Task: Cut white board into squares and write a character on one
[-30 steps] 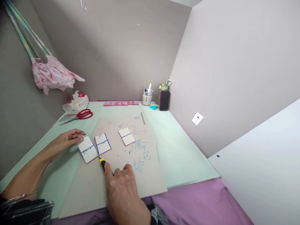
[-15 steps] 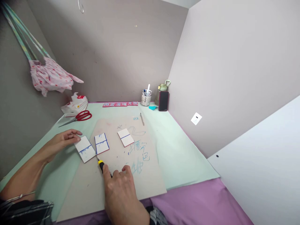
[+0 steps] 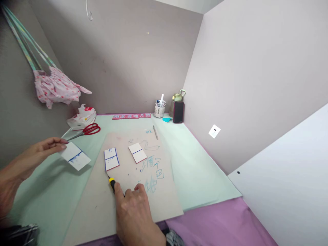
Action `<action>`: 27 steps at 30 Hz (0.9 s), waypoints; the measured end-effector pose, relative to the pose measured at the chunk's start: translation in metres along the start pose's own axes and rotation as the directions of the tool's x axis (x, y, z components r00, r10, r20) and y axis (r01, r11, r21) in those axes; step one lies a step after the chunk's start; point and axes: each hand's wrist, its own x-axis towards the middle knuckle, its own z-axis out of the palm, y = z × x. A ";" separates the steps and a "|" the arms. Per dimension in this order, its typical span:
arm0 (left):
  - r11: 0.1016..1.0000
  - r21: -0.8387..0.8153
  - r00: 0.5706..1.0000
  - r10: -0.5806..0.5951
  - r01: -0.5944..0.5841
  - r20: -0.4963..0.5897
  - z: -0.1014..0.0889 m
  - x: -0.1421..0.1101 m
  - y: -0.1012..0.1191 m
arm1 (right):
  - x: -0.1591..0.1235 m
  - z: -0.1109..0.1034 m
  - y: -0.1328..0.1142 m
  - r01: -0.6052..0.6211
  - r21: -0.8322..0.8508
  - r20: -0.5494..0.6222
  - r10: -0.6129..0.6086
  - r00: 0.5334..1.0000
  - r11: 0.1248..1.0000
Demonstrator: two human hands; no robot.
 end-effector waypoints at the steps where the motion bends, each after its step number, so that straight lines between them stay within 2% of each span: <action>1: 0.999 -0.044 1.000 -0.016 0.017 0.021 -0.002 -0.002 0.002 | -0.001 -0.001 0.003 -0.016 0.059 -0.002 0.016 1.000 0.998; 3: 0.985 -0.158 0.996 -0.055 0.065 0.070 0.000 -0.008 0.007 | -0.002 -0.007 0.013 -0.085 0.186 -0.024 0.091 0.996 0.979; 5: 0.980 -0.185 0.988 -0.050 0.077 0.144 0.011 -0.014 0.013 | -0.001 -0.017 0.027 -0.183 0.271 -0.057 0.205 0.977 0.945; 8: 0.990 -0.143 0.961 0.038 0.001 0.275 0.037 -0.021 0.026 | 0.012 -0.037 0.057 -0.270 0.319 -0.077 0.308 0.948 0.909; 12: 0.982 -0.140 0.867 0.181 -0.130 0.465 0.078 -0.028 0.046 | 0.055 -0.057 0.101 -0.273 0.338 -0.035 0.302 0.953 0.900; 15: 0.971 -0.170 0.793 0.233 -0.166 0.563 0.105 -0.029 0.058 | 0.092 -0.058 0.131 -0.240 0.298 -0.006 0.253 0.968 0.924; 17: 0.975 -0.124 0.781 0.221 -0.184 0.584 0.118 -0.029 0.061 | 0.112 -0.054 0.149 -0.213 0.250 -0.002 0.221 0.975 0.944; 19: 0.974 -0.013 0.796 0.192 -0.226 0.573 0.124 -0.027 0.062 | 0.129 -0.052 0.166 -0.207 0.197 -0.014 0.214 0.977 0.958; 22: 0.936 0.106 0.790 0.218 -0.335 0.572 0.125 -0.022 0.057 | 0.151 -0.057 0.196 -0.241 0.140 -0.042 0.249 0.968 0.960; 25: 0.903 0.131 0.773 0.266 -0.409 0.576 0.122 -0.013 0.047 | 0.175 -0.067 0.231 -0.312 0.105 -0.060 0.319 0.946 0.944; 27: 0.895 0.154 0.795 0.279 -0.419 0.538 0.120 -0.004 0.038 | 0.192 -0.073 0.256 -0.370 0.089 -0.053 0.375 0.925 0.925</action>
